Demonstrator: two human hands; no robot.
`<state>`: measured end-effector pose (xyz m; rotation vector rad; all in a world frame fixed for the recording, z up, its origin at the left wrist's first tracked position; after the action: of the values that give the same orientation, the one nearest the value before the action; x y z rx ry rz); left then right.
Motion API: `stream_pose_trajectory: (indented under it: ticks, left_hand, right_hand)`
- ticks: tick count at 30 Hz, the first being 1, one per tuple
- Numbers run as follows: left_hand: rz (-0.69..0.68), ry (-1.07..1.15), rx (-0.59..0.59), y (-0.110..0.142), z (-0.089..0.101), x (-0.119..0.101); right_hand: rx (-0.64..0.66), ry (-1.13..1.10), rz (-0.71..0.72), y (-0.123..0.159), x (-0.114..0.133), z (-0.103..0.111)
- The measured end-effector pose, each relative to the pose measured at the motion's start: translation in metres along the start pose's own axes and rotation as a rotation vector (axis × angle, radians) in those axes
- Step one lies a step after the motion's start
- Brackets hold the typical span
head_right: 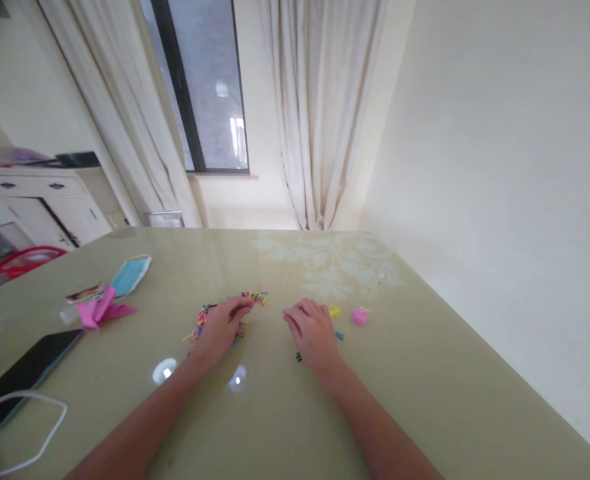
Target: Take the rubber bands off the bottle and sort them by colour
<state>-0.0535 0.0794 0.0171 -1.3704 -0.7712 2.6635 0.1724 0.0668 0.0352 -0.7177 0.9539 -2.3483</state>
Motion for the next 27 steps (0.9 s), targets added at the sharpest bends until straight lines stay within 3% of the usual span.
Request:
stream_pose_trajectory:
  ticks: [16,24,27]
  left_hand:
    - [0.066,0.175,-0.014,0.001,-0.002,-0.001]
    - [0.241,0.575,0.215,0.017,-0.018,-0.023]
    - [0.259,0.643,0.238,0.022,-0.019,-0.032]
  right_hand:
    - [0.030,-0.028,0.021,0.003,0.011,-0.001]
    - [-0.005,-0.184,-0.006,0.000,0.023,0.007]
    - [0.007,-0.243,0.006,-0.002,0.028,0.010]
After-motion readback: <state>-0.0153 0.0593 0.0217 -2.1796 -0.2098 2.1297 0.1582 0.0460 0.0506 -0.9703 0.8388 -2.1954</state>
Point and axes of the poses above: each hand's wrist, its own y-axis away from the middle knuckle, its own z-axis out of the back of the hand, x = y × z, the point moved 5 cm from there along -y, towards the middle knuckle, and after that the axes turned 11 degrees about -x, right-handed, at the moved point
